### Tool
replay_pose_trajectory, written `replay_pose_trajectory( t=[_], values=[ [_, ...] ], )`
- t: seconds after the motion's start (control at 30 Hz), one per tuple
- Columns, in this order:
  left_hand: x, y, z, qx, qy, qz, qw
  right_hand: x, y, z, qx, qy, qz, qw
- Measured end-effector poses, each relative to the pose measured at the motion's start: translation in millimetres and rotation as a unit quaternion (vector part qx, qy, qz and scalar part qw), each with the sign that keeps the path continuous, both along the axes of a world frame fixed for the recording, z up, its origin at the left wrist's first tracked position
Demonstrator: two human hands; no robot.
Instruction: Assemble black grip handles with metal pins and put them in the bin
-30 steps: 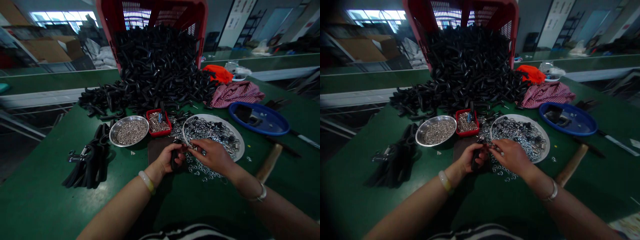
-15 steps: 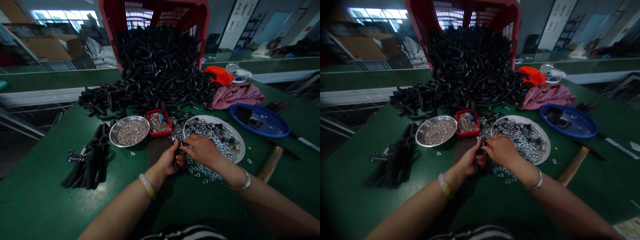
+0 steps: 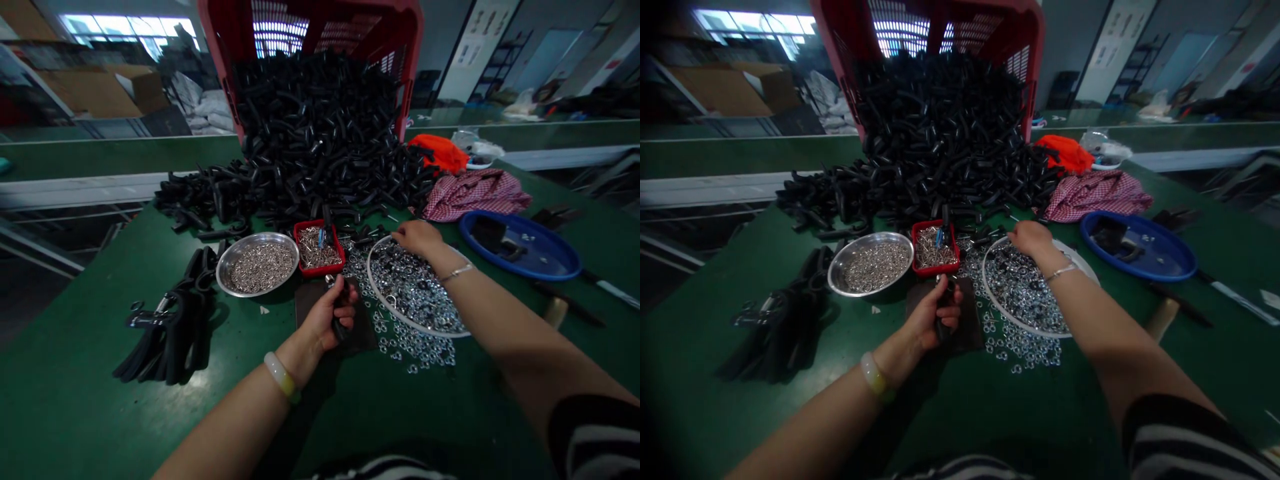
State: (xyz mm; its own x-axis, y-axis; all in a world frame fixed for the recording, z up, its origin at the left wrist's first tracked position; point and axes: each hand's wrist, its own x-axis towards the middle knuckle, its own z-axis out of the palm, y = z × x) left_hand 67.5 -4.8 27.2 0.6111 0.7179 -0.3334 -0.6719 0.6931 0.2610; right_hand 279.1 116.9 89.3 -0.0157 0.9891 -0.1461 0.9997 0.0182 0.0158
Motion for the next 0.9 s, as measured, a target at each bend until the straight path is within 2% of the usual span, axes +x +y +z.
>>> replay_pose_trajectory(
  t=[0.07,0.13,0.27,0.47,0.53,0.63,0.77,0.9],
  values=[
    [-2.3,0.3,-1.1,-0.011,-0.016,-0.006,1.0,12.6,30.1,-9.6,-0.031,-0.015,-0.045,0.998],
    [-4.4,-0.2,-2.3,-0.017,-0.029,-0.006,0.999,17.4,47.4,-19.0,-0.054,-0.013,-0.063,0.996],
    [-9.0,-0.8,-2.1,-0.028,-0.044,-0.007,0.999,18.8,45.3,-26.4,-0.042,0.021,-0.041,0.998],
    [-11.3,-0.3,0.6,-0.027,-0.063,-0.006,0.998,34.2,10.3,-15.1,0.072,0.086,0.004,0.994],
    [-10.6,-0.4,0.9,-0.027,-0.063,-0.004,0.998,31.6,-4.6,-10.1,0.126,0.11,0.022,0.986],
    [-9.8,-0.4,1.1,-0.027,-0.069,0.002,0.997,9.4,-39.3,-2.1,0.202,0.171,0.065,0.962],
    [-10.5,-0.7,0.4,-0.028,-0.072,0.01,0.997,-37.9,-97.7,5.5,0.195,0.309,0.187,0.912],
    [-14.8,-2.8,-3.1,-0.021,-0.076,0.0,0.997,-68.3,-130.2,5.1,0.205,0.294,0.255,0.898]
  ],
)
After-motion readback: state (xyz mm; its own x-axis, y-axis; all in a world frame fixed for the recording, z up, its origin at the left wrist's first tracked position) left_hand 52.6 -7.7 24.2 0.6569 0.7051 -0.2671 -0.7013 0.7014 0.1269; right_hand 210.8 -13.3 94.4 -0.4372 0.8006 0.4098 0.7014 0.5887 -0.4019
